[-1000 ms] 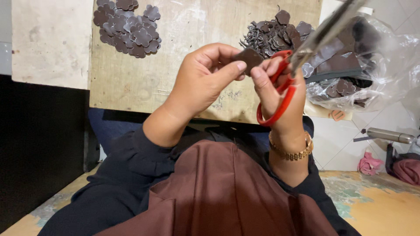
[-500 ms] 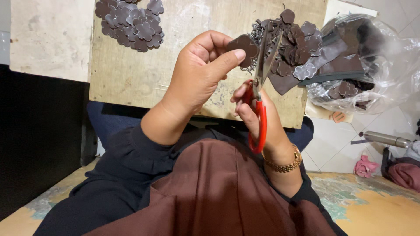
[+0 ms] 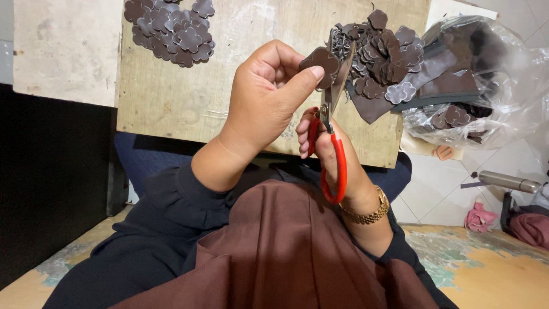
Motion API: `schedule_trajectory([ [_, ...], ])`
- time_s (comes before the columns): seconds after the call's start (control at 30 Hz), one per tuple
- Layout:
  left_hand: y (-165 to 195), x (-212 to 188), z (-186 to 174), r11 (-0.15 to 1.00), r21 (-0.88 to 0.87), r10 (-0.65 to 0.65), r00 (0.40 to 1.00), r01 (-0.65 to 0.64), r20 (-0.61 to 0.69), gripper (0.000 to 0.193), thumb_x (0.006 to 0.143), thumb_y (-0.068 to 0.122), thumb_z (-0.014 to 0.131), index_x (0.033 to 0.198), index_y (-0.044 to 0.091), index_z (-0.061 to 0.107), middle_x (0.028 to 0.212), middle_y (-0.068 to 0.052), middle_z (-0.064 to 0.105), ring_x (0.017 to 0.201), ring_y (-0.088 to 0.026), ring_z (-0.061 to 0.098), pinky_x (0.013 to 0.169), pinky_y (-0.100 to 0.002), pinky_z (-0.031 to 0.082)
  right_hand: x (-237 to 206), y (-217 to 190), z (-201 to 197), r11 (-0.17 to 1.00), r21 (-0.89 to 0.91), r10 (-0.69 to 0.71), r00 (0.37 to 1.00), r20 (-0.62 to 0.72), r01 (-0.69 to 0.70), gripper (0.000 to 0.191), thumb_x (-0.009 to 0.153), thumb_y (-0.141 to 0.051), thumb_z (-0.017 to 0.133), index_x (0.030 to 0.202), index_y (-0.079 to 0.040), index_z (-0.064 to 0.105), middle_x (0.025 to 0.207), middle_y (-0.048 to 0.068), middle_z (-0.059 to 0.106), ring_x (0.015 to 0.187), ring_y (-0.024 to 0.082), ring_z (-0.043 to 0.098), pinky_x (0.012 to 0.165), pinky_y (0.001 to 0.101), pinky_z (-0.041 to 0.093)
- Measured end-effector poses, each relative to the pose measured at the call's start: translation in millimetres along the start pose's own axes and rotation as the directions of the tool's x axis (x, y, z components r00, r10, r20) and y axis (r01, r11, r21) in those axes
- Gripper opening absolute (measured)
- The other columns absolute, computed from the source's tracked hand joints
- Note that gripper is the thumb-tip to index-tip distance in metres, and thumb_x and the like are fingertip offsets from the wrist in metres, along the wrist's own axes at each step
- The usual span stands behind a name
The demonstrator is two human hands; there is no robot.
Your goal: The person trims the edges of small brown leather flower-shaped pieces using red-handled scissors. They hold each piece in the left hand and carefully cut along the perimeter, then place the finished pieces on the table. The process is repeated for multiple pieces.
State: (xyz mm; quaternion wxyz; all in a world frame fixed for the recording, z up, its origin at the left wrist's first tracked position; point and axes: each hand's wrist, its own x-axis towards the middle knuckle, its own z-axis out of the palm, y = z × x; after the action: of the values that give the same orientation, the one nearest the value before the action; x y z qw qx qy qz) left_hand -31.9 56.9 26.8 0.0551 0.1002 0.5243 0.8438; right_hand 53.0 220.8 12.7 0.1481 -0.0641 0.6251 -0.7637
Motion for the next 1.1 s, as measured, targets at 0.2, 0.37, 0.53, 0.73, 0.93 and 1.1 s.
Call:
schedule_trajectory([
  [0.2, 4.7, -2.2, 1.2, 1.000, 0.026, -0.014, 1.000, 0.014, 0.003, 0.010, 0.101, 0.006, 0.072, 0.100, 0.004, 0.062, 0.089, 0.002, 0.067, 0.078, -0.001, 0.057, 0.070, -0.018, 0.047, 0.8, -3.3, -0.7, 1.000, -0.021, 0.002, 1.000, 0.005, -0.002, 0.070, 0.106, -0.062, 0.051, 0.139, 0.000, 0.046, 0.115, 0.003, 0.052, 0.096, 0.012, 0.050, 0.085, 0.0278, 0.047],
  [0.37, 4.3, -3.3, 3.1, 1.000, -0.002, -0.017, 1.000, 0.017, 0.005, 0.010, 0.101, 0.005, 0.073, 0.100, 0.005, 0.062, 0.088, 0.002, 0.067, 0.078, -0.001, 0.057, 0.070, -0.018, 0.047, 0.7, -0.4, -1.0, 1.000, 0.021, 0.019, 1.000, -0.009, -0.019, 0.069, 0.105, -0.062, 0.052, 0.137, -0.001, 0.047, 0.109, 0.002, 0.050, 0.093, 0.011, 0.048, 0.082, 0.0270, 0.046],
  [0.53, 2.2, -2.5, 4.1, 1.000, 0.016, -0.011, 1.000, 0.011, -0.006, 0.011, 0.101, 0.005, 0.073, 0.099, 0.005, 0.063, 0.088, 0.002, 0.067, 0.077, -0.001, 0.057, 0.069, -0.018, 0.047, 1.4, 3.1, -1.8, 0.996, 0.083, 0.040, 0.999, -0.005, -0.040, 0.063, 0.103, -0.064, 0.053, 0.122, -0.005, 0.048, 0.097, 0.000, 0.045, 0.084, 0.010, 0.042, 0.074, 0.0253, 0.040],
  [0.73, 1.6, -2.6, 2.6, 0.999, -0.027, -0.017, 1.000, 0.017, 0.004, 0.010, 0.100, 0.004, 0.073, 0.099, 0.004, 0.063, 0.090, 0.002, 0.068, 0.079, -0.001, 0.059, 0.071, -0.018, 0.049, 3.6, 3.9, -2.2, 0.977, 0.193, 0.080, 0.995, 0.057, -0.090, 0.058, 0.101, -0.066, 0.056, 0.105, -0.009, 0.045, 0.086, -0.003, 0.037, 0.073, 0.008, 0.032, 0.064, 0.0235, 0.029],
  [0.93, 3.0, -1.9, -0.2, 0.999, -0.013, -0.034, 0.999, 0.034, 0.011, 0.009, 0.100, 0.003, 0.073, 0.100, 0.003, 0.064, 0.092, -0.001, 0.072, 0.082, -0.002, 0.063, 0.074, -0.019, 0.052, 3.3, -0.4, -2.8, 0.986, 0.144, 0.078, 0.995, 0.054, -0.085, 0.058, 0.100, -0.066, 0.058, 0.103, -0.009, 0.045, 0.083, -0.004, 0.035, 0.071, 0.007, 0.030, 0.061, 0.0226, 0.027],
  [1.1, 3.7, -0.9, -4.0, 0.999, 0.031, -0.029, 0.999, 0.028, 0.020, 0.010, 0.101, 0.003, 0.074, 0.101, 0.003, 0.064, 0.092, -0.002, 0.071, 0.081, -0.002, 0.061, 0.073, -0.019, 0.051, 2.0, 1.0, -4.1, 0.986, 0.135, 0.092, 0.994, 0.051, -0.098, 0.058, 0.100, -0.066, 0.059, 0.102, -0.009, 0.046, 0.083, -0.005, 0.035, 0.070, 0.006, 0.030, 0.060, 0.0223, 0.027],
])
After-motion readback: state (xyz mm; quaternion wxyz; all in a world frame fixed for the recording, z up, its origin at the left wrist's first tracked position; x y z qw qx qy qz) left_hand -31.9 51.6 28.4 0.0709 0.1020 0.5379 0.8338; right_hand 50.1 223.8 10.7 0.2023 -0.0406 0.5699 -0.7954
